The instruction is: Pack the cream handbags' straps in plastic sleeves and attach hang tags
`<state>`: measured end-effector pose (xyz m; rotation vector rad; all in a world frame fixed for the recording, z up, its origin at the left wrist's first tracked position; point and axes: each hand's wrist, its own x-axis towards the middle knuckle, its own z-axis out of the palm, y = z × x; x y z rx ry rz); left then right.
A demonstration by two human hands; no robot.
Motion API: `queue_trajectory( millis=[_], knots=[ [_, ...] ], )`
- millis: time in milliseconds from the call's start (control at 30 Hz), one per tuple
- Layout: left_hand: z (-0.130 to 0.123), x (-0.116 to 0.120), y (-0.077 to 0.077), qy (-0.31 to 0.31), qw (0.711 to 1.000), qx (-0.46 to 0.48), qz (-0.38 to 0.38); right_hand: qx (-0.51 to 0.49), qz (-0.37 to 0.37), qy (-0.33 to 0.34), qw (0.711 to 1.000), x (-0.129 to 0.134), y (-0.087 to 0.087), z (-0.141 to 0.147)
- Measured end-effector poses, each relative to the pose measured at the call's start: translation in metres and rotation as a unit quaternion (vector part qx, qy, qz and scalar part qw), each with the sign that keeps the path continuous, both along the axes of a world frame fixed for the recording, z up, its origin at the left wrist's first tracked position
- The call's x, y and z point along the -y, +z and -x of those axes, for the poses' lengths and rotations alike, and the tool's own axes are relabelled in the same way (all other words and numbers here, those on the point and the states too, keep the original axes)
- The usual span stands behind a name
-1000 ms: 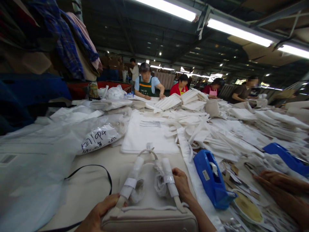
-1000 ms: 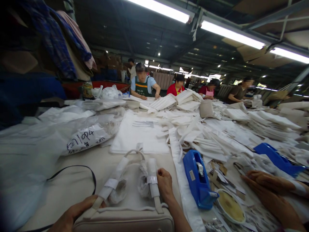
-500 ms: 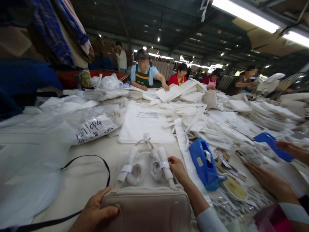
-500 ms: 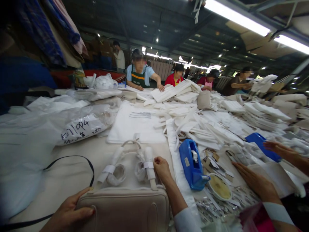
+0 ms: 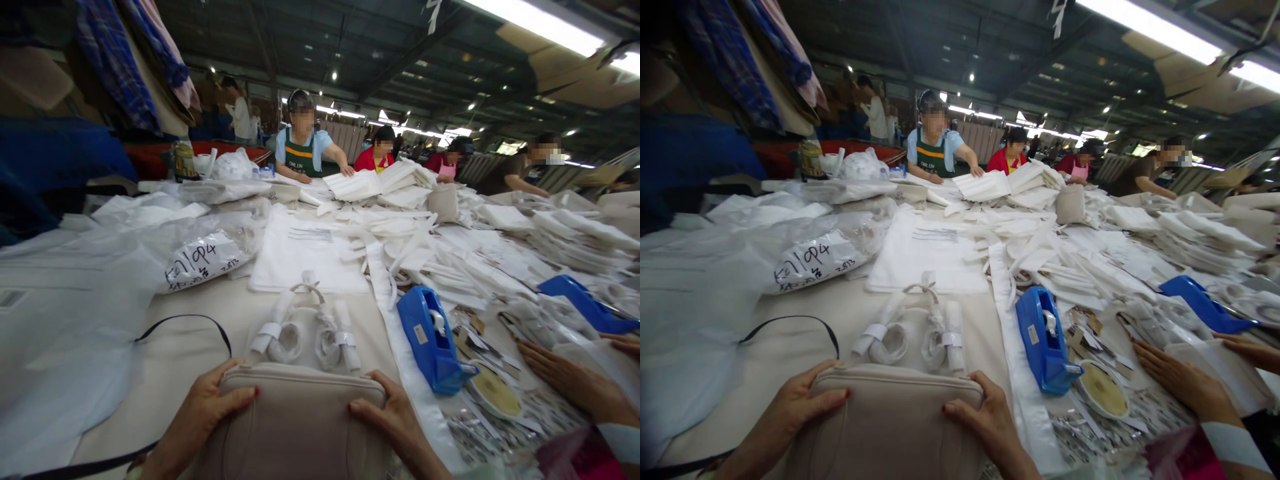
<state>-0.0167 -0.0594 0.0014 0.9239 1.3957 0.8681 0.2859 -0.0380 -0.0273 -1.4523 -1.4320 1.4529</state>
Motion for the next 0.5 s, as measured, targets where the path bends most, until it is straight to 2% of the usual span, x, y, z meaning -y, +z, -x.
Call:
queue_trajectory(
  millis=[67,167,333,400,500],
  knots=[
    [0.003,-0.001,0.0,0.028,0.999,-0.022,-0.004,-0.013,0.006,-0.01,1.0,-0.002,-0.007,0.008],
    [0.006,-0.001,-0.008,0.041,0.998,-0.052,-0.006,-0.031,0.018,-0.012,0.999,-0.004,-0.013,0.017],
    [0.013,0.0,-0.014,0.036,0.994,-0.099,0.003,0.002,-0.023,0.014,1.0,-0.003,-0.006,0.01],
    [0.019,0.002,-0.016,0.044,0.993,-0.112,0.01,-0.004,-0.045,-0.005,0.999,0.005,-0.002,0.003],
    [0.03,0.009,-0.027,0.067,0.991,-0.116,0.018,-0.027,-0.044,-0.076,0.996,0.023,-0.002,-0.003]
  ],
)
